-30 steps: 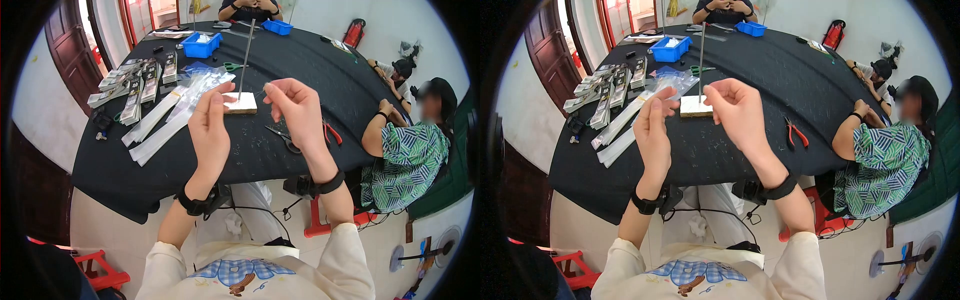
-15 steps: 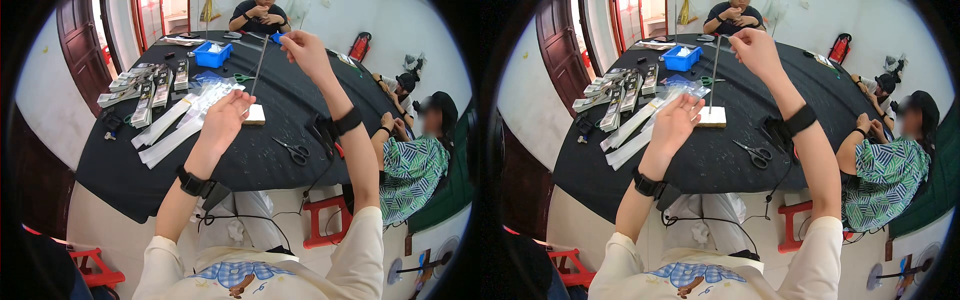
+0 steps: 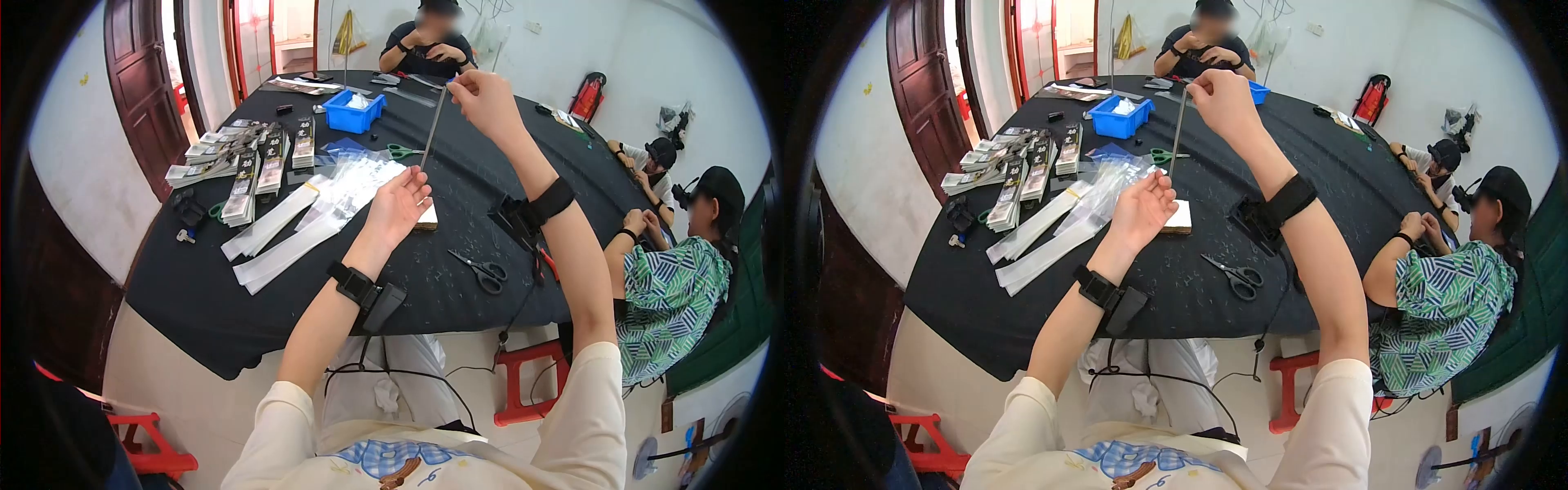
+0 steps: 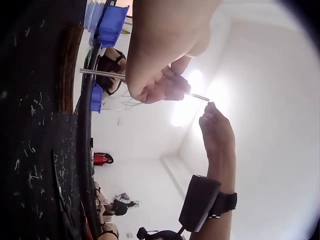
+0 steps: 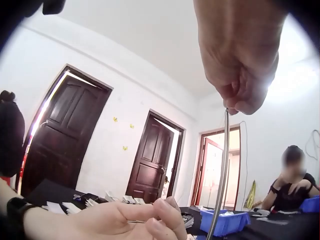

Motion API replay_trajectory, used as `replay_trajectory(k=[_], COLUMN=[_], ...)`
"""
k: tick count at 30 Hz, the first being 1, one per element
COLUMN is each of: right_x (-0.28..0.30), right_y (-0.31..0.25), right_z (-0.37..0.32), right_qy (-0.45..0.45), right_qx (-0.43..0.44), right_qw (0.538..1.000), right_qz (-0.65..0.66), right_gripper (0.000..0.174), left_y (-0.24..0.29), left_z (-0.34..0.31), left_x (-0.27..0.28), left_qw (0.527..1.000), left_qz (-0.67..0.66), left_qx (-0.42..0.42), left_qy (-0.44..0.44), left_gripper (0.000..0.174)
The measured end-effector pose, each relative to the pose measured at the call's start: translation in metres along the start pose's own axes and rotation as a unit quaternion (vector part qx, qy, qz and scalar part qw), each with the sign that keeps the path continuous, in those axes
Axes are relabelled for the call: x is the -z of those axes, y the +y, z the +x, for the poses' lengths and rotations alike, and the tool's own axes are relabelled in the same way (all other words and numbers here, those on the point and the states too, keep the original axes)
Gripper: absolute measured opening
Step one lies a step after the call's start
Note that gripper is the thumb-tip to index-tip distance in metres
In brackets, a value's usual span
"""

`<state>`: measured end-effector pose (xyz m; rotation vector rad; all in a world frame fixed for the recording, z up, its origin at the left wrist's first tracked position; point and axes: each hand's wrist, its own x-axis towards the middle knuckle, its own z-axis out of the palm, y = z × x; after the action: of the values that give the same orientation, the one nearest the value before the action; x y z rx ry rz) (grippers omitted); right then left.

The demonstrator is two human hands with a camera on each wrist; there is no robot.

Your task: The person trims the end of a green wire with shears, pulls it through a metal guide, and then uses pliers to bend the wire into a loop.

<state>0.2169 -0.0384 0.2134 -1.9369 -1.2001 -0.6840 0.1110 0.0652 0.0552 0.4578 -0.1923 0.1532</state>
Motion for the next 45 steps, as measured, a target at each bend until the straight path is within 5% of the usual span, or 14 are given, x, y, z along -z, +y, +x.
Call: replay_trajectory(k=[9,17,28,33,45], right_x=[-0.001,-0.013,-0.009,-0.008,0.000], right_y=[-0.003,-0.006,-0.004,0.000,0.003], right_z=[-0.003,-0.011,-0.002,-0.002,-0.009], right_qy=[-0.016,0.083,0.004,-0.035,-0.051], right_qx=[0.047,0.078,0.087,-0.037,-0.114], right_qw=[0.998,0.993,0.991,0.999,0.980], right_qz=[-0.031,-0.027,-0.102,0.006,0.152], right_gripper=[0.020,0.016,0.017,0.024,0.026], left_y=[-0.001,-0.006,-0.010,-0.010,-0.009], left_z=[0.001,0.007,0.009,0.010,0.008], left_x=[0.010,0.019,0.024,0.023,0.018], left_qw=[1.000,1.000,0.999,1.000,1.000], left_qz=[0.000,0.020,0.025,0.015,0.013], left_qx=[0.011,-0.004,-0.021,-0.024,-0.027], left_qy=[-0.001,0.003,-0.005,-0.005,-0.001], left_gripper=[0.012,0.011,0.018,0.018,0.018])
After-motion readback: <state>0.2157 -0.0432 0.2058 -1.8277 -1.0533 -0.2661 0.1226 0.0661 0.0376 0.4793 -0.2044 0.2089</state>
